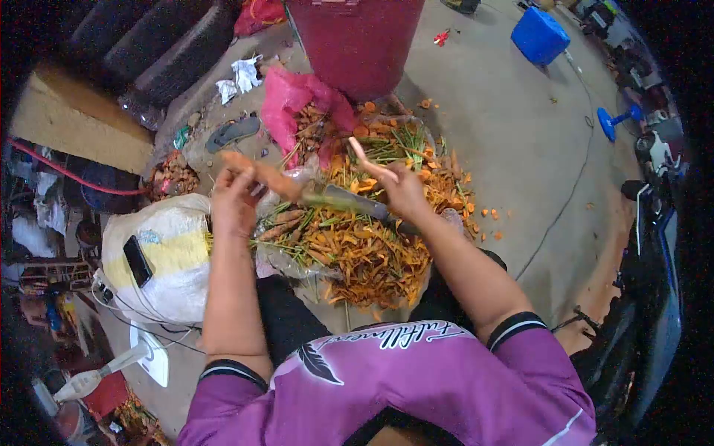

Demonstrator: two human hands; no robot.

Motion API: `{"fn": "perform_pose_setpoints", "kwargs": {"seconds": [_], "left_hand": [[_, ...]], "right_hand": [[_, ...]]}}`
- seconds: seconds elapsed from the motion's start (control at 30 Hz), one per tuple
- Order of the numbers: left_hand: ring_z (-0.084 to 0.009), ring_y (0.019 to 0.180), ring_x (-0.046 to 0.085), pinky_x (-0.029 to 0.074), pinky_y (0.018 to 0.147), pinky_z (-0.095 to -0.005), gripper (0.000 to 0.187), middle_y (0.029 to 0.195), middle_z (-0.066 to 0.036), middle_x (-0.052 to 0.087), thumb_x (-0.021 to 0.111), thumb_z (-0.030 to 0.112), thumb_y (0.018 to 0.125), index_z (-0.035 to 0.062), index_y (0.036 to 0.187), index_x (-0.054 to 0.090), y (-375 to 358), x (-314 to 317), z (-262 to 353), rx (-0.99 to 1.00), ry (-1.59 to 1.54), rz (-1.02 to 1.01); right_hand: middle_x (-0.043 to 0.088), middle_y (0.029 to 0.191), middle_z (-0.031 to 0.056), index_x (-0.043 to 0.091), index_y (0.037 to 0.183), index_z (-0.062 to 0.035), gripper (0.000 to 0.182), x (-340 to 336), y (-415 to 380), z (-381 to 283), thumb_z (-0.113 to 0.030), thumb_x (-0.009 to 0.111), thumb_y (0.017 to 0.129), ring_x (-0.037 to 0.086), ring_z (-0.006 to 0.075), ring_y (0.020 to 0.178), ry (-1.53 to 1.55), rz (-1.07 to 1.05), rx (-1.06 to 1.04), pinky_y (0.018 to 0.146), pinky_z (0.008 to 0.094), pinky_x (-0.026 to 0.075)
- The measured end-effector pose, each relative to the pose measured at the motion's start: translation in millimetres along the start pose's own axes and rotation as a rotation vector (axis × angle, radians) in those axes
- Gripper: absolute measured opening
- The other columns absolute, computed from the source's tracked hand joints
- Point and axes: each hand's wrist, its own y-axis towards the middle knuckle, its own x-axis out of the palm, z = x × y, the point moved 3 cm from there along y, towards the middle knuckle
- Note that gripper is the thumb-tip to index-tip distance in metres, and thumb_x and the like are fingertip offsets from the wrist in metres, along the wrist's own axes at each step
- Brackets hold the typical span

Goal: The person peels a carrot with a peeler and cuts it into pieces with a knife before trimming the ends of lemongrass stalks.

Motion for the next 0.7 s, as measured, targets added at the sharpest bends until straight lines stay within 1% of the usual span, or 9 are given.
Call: {"fn": "perform_pose_setpoints", "kwargs": {"seconds": [0.03,0.1,0.17,0.37,0.5,0.53,0.63,0.67,0.7], "left_hand": [[-0.0155,0.073,0.057,0.048,0.067,-0.0279,0.022,0.086,-0.005,0.056,0.06,-0.001,0.07,0.002,0.091,0.053,-8.3,10.4,-8.1,-0.072,-0.123,0.042],[-0.0146,0.072,0.057,0.049,0.064,-0.0285,0.02,0.085,-0.005,0.056,0.059,0.0,0.072,0.0029,0.091,0.053,-31.2,46.8,-24.0,-0.103,0.058,0.009],[-0.0151,0.074,0.054,0.045,0.064,-0.0269,0.019,0.082,-0.004,0.056,0.061,0.004,0.072,0.0041,0.09,0.055,-36.0,63.4,-58.7,-0.124,0.118,-0.17],[-0.0115,0.071,0.054,0.044,0.064,-0.0244,0.015,0.077,-0.004,0.056,0.062,0.006,0.073,-0.0002,0.085,0.056,-31.9,88.6,-91.1,-0.047,0.427,-0.239],[-0.0175,0.09,0.051,0.041,0.079,-0.0306,0.035,0.098,-0.012,0.054,0.06,0.017,0.076,-0.002,0.103,0.048,-28.4,87.9,-99.4,0.22,0.926,-0.257],[-0.0195,0.097,0.046,0.036,0.084,-0.0325,0.04,0.105,-0.013,0.049,0.055,0.024,0.08,-0.0004,0.11,0.043,-18.9,72.6,-124.9,0.026,0.903,-0.283],[-0.0212,0.096,0.047,0.036,0.085,-0.033,0.044,0.103,-0.012,0.049,0.052,0.025,0.082,-0.0015,0.115,0.039,-31.1,89.2,-108.1,-0.293,0.644,-0.432],[-0.0178,0.084,0.05,0.041,0.076,-0.0305,0.038,0.094,-0.011,0.051,0.05,0.025,0.084,-0.0006,0.11,0.042,-27.3,86.6,-114.4,-0.07,0.644,-0.5],[-0.0158,0.078,0.051,0.042,0.071,-0.0287,0.035,0.09,-0.009,0.052,0.05,0.026,0.084,0.0004,0.107,0.043,-25.9,75.6,-124.7,-0.181,0.555,-0.505]], "right_hand": [[0.057,0.077,0.0165,0.052,0.094,-0.0012,0.028,-1.9,-11.5,-12.3,-0.024,0.055,0.077,0.056,0.0301,0.069,-0.007,-0.037,-0.005,0.06,0.0376,0.043],[0.057,0.077,0.0184,0.049,0.095,-0.0028,0.025,10.5,-22.0,-12.3,-0.022,0.053,0.079,0.056,0.0323,0.071,0.049,-0.07,-0.167,0.061,0.0383,0.043],[0.057,0.079,0.0184,0.048,0.092,-0.0025,0.033,20.4,-29.6,-20.9,-0.026,0.06,0.074,0.056,0.0328,0.075,0.142,-0.202,-0.232,0.063,0.0386,0.044],[0.056,0.081,0.019,0.046,0.089,-0.0025,0.045,39.9,-16.3,8.4,-0.028,0.071,0.06,0.056,0.0337,0.077,0.065,-0.096,-0.066,0.066,0.0387,0.044],[0.056,0.077,0.0111,0.046,0.084,0.0007,0.042,45.1,-5.5,14.9,-0.024,0.071,0.06,0.055,0.0188,0.071,0.347,0.018,-0.012,0.062,0.03,0.044],[0.055,0.075,0.0078,0.046,0.081,0.0022,0.039,59.0,4.2,36.5,-0.021,0.071,0.062,0.051,0.0131,0.069,0.456,0.058,-0.011,0.06,0.0267,0.043],[0.055,0.076,0.0092,0.048,0.084,0.0035,0.039,56.8,16.2,42.7,-0.022,0.07,0.063,0.051,0.0135,0.068,0.575,0.017,0.116,0.061,0.0271,0.043],[0.055,0.075,0.0081,0.05,0.085,0.0038,0.041,51.0,17.9,37.5,-0.024,0.071,0.064,0.051,0.0131,0.068,0.647,0.026,0.119,0.059,0.0262,0.043],[0.057,0.073,0.0075,0.054,0.083,0.0037,0.042,53.8,28.4,52.1,-0.029,0.072,0.064,0.052,0.0125,0.067,0.538,0.048,0.079,0.059,0.026,0.043]]}}
